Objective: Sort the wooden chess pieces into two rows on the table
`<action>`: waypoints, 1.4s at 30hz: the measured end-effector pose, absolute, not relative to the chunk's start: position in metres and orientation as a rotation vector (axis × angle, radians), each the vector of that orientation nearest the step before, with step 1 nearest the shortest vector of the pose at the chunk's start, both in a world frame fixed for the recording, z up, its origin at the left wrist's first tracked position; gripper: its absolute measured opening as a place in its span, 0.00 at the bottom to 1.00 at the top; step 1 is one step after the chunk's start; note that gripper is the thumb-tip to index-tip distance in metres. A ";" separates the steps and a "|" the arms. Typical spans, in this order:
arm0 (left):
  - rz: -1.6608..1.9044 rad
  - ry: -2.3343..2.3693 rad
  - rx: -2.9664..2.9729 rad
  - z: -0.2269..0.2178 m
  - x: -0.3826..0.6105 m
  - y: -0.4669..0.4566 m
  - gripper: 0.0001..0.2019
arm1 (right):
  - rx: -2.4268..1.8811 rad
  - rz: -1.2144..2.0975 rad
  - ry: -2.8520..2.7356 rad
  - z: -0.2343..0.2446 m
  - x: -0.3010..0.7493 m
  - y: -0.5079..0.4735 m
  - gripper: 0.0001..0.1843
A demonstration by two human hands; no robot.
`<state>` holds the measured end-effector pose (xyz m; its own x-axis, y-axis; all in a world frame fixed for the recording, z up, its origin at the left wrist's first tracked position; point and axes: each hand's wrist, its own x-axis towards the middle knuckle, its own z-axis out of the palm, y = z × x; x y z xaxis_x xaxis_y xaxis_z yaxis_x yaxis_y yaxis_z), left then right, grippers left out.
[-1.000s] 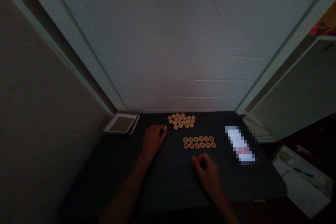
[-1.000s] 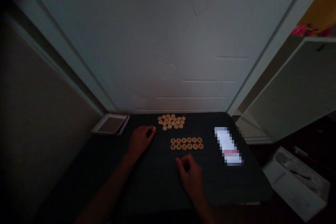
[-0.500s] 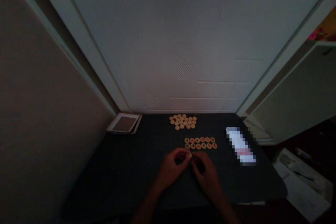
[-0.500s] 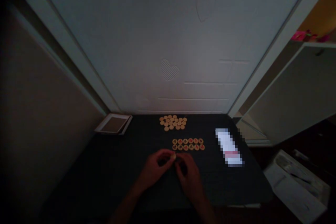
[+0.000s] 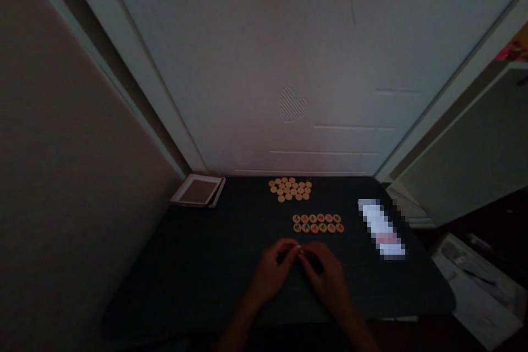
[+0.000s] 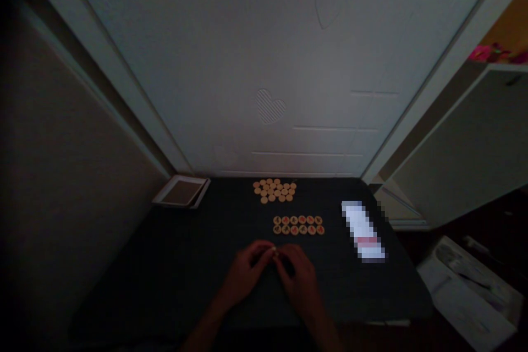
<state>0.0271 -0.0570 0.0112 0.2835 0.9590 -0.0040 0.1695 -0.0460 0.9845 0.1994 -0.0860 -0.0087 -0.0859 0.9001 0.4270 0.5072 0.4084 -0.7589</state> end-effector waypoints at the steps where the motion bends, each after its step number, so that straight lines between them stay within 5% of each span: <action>1: 0.936 1.112 1.460 0.010 0.027 -0.057 0.10 | -1.224 0.541 -1.751 -0.008 0.199 -0.086 0.08; 15: 0.977 1.050 1.459 0.013 0.029 -0.060 0.07 | -1.239 0.476 -1.733 -0.009 0.198 -0.087 0.11; 22: 0.976 1.092 1.406 0.014 0.030 -0.059 0.09 | -1.220 0.518 -1.781 -0.009 0.198 -0.089 0.02; 34: 0.947 1.074 1.407 0.019 0.028 -0.059 0.09 | -1.202 0.489 -1.825 -0.007 0.198 -0.088 0.14; 42: 0.949 1.057 1.453 0.019 0.027 -0.061 0.06 | -1.209 0.465 -1.804 -0.006 0.198 -0.087 0.09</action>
